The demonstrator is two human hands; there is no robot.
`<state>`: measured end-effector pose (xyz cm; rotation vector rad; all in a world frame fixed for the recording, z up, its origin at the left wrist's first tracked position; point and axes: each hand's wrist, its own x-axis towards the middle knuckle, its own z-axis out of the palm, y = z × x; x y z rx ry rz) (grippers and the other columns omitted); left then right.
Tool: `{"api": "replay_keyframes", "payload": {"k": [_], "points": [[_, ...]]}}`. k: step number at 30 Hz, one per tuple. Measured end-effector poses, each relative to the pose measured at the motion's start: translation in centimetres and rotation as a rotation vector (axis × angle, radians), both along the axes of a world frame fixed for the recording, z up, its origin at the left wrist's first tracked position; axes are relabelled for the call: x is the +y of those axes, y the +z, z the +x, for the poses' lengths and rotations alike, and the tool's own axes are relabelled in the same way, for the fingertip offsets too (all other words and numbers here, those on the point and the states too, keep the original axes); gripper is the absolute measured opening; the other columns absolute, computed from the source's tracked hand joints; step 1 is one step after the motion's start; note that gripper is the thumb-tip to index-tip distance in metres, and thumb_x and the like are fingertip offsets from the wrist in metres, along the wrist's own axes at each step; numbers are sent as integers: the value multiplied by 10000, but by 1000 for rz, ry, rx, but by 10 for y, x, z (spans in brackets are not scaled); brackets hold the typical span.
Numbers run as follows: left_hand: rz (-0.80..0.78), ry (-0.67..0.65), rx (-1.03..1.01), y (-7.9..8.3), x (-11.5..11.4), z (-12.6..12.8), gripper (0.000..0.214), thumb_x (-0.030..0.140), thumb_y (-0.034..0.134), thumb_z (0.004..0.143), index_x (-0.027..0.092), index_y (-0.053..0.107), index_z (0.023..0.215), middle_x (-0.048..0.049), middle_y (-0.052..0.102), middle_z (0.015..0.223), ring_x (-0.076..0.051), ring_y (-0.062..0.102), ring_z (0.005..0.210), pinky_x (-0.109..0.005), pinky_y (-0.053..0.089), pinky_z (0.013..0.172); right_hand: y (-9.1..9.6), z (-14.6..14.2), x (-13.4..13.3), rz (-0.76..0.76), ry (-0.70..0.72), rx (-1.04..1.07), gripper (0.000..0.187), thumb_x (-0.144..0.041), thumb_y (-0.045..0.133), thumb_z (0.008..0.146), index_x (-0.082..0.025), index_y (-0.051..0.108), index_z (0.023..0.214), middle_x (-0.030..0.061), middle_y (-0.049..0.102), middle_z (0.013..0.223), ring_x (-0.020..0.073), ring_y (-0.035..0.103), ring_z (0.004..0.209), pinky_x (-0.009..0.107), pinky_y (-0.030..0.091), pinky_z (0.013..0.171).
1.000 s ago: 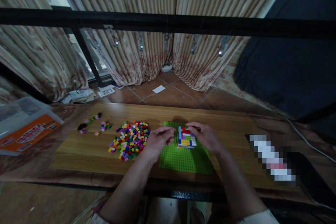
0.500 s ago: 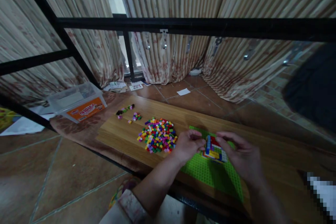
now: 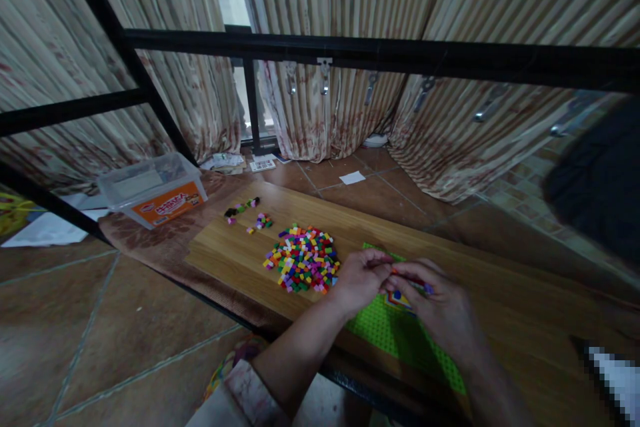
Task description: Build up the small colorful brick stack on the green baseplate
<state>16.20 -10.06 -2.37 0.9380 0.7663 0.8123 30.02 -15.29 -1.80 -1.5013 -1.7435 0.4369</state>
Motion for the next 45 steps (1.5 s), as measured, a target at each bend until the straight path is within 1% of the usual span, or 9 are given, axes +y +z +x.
{"api": "replay_keyframes", "payload": {"k": [5, 11, 17, 22, 30, 36, 39, 42, 45], "points": [[64, 6, 40, -1, 1, -1, 74, 187, 578, 769, 140, 601, 822, 14, 585, 612, -92, 543, 520, -214, 411, 541, -3, 2, 1, 42, -19, -54, 152, -348, 544, 888, -246, 657, 882, 15, 625, 861, 173, 615, 807, 299, 478, 716], [177, -6, 112, -3, 4, -3, 108, 183, 527, 809, 150, 614, 864, 11, 599, 607, -97, 556, 553, -212, 424, 566, -3, 4, 2, 61, -19, -75, 127, -312, 553, 891, -241, 658, 895, 20, 622, 866, 173, 613, 818, 304, 479, 735], [156, 28, 77, -1, 6, -4, 145, 214, 617, 758, 143, 627, 884, 6, 619, 646, -95, 573, 577, -202, 435, 564, 3, 2, 0, 100, -35, -73, 108, -278, 558, 894, -232, 655, 899, 23, 621, 846, 169, 603, 804, 299, 470, 723], [143, 41, 64, -1, 7, -3, 198, 258, 657, 738, 131, 626, 886, 2, 623, 645, -89, 564, 562, -199, 436, 551, 2, 0, 1, 116, -30, -73, 81, -251, 570, 887, -231, 648, 893, 15, 620, 838, 163, 595, 797, 293, 460, 720], [143, 25, 63, -1, 6, -3, 249, 310, 685, 725, 124, 629, 880, 4, 623, 623, -98, 567, 567, -204, 434, 549, 5, 0, 0, 71, -51, -85, 100, -276, 555, 887, -241, 648, 891, 24, 626, 842, 179, 601, 811, 310, 470, 741], [116, 15, 75, 2, 4, -3, 260, 312, 687, 723, 125, 627, 895, 1, 632, 649, -96, 570, 567, -207, 436, 563, 9, 1, -2, 45, -31, 10, 156, -326, 545, 890, -253, 682, 896, 23, 648, 842, 173, 617, 798, 303, 478, 721], [110, 6, 126, 2, 5, -4, 241, 319, 639, 763, 132, 622, 915, -34, 679, 775, -103, 596, 600, -208, 438, 558, 8, 18, -1, 61, -114, 107, 161, -349, 583, 862, -239, 700, 873, 27, 671, 844, 174, 627, 790, 304, 484, 721], [130, 5, 231, 0, 6, -5, 229, 323, 613, 783, 140, 632, 918, -45, 690, 850, -110, 608, 633, -209, 441, 565, 1, 45, -1, 80, -305, 266, 179, -389, 661, 789, -224, 713, 833, 40, 702, 862, 193, 646, 790, 332, 499, 734], [205, -19, 316, -4, 7, -6, 252, 346, 612, 789, 145, 657, 934, -39, 685, 828, -131, 620, 687, -215, 445, 587, -11, 63, 0, -11, -400, 389, 228, -420, 704, 726, -206, 723, 802, 54, 722, 830, 209, 657, 757, 354, 507, 712]]}}
